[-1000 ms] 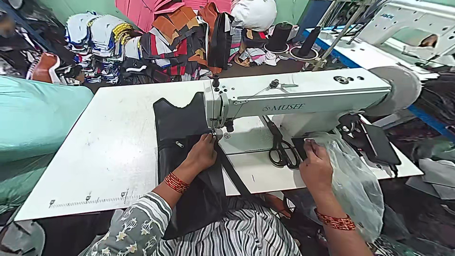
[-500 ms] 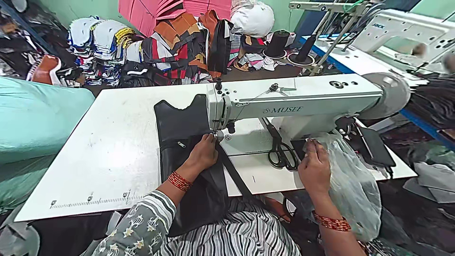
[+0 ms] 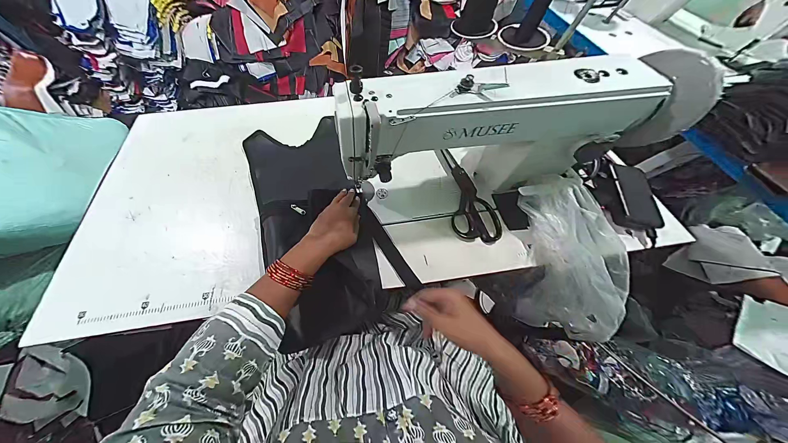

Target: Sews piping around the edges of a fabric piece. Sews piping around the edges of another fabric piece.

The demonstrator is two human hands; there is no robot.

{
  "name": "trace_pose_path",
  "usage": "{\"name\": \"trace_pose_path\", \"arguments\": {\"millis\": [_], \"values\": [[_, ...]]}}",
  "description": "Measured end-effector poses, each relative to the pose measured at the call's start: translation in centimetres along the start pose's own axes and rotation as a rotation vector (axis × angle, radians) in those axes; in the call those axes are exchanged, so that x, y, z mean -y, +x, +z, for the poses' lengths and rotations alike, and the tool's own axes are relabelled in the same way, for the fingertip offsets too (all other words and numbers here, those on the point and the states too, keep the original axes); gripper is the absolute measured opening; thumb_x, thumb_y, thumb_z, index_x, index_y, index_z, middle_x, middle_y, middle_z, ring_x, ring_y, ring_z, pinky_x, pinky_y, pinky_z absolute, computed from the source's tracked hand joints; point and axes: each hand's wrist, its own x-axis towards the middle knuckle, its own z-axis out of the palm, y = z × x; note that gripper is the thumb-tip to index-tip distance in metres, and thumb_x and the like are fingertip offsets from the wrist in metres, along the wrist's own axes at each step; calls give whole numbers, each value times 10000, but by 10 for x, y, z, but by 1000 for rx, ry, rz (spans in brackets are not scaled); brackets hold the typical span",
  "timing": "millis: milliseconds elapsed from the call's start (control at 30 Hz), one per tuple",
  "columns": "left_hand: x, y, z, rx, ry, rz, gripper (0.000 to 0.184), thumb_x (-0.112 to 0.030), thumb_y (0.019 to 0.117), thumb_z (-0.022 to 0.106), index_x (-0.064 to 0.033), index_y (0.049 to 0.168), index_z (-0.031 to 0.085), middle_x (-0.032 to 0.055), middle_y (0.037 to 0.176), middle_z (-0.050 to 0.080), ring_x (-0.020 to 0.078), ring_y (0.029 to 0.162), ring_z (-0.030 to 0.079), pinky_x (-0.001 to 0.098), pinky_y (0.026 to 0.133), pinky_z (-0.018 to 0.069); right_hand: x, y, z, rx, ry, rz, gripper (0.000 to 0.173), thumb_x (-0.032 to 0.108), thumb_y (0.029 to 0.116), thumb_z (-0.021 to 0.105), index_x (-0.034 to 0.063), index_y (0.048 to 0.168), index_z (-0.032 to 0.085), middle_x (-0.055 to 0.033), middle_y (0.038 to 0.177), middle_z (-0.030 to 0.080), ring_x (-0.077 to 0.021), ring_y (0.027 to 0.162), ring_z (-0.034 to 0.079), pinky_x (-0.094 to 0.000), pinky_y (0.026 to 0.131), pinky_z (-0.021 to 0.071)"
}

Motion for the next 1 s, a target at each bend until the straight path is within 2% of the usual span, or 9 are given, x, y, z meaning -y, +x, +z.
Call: {"name": "trace_pose_path", "arguments": {"millis": [67,133,233,333,400,500,600,800,1000], "values": [[-7,-5,-9,113,42,-35,510,-170,1072,478,75,1516,418,233,1650,303,349,1566,228,452,1277,176,-1,5,24,267,21,172,452,273,1053,571,-6,1408,575,-165,1037,707,-186,746,675,-372,732,576],[-15,-11,-16,198,56,-62,515,-162,1053,527,77,1500,441,246,1640,315,366,1554,254,470,1273,187,-12,12,44,253,74,154,550,233,1016,639,-19,1483,494,-199,1272,674,-196,991,696,-375,941,544],[-39,-21,-32,378,134,-129,482,-109,1016,579,87,1449,496,276,1598,367,422,1491,353,545,1230,256,-23,19,69,88,308,72,244,134,982,666,-25,1166,664,-54,959,711,-27,801,650,-215,778,545],[-72,-32,-41,493,219,-165,361,-44,972,609,135,1284,581,337,1466,474,504,1314,515,641,1082,406,-17,16,74,55,357,70,110,134,992,648,29,970,670,29,764,640,2,640,576,-193,632,496],[-86,-38,-42,524,241,-216,402,-166,1037,534,139,1296,567,342,1493,438,497,1291,539,629,1036,447,-9,12,70,59,336,64,125,153,996,646,35,961,672,34,731,620,-6,590,548,-196,588,478],[-88,-43,-37,477,175,-262,621,-407,1088,402,124,1389,515,328,1564,354,474,1386,459,614,1127,361,8,8,64,56,263,59,173,183,1012,636,16,989,675,11,698,592,-24,505,496,-202,501,446],[-88,-45,-31,405,144,-270,784,-586,1038,457,126,1357,537,311,1541,374,461,1407,422,604,1126,360,22,7,61,61,199,42,197,205,1018,616,21,964,662,-1,689,555,-56,516,477,-240,520,438],[-102,-37,-29,357,62,-384,449,-206,913,669,128,1207,611,294,1392,512,433,1261,559,559,1009,484,42,12,45,164,38,59,254,238,1041,598,-7,1015,659,-69,773,618,-115,561,556,-297,568,505],[-60,-38,-26,283,-182,-266,403,-182,951,637,107,1232,619,284,1209,631,418,1179,607,575,995,472,63,37,4,387,-206,58,291,220,1067,549,-36,1040,685,-114,801,671,-193,673,641,-401,704,546]]}}
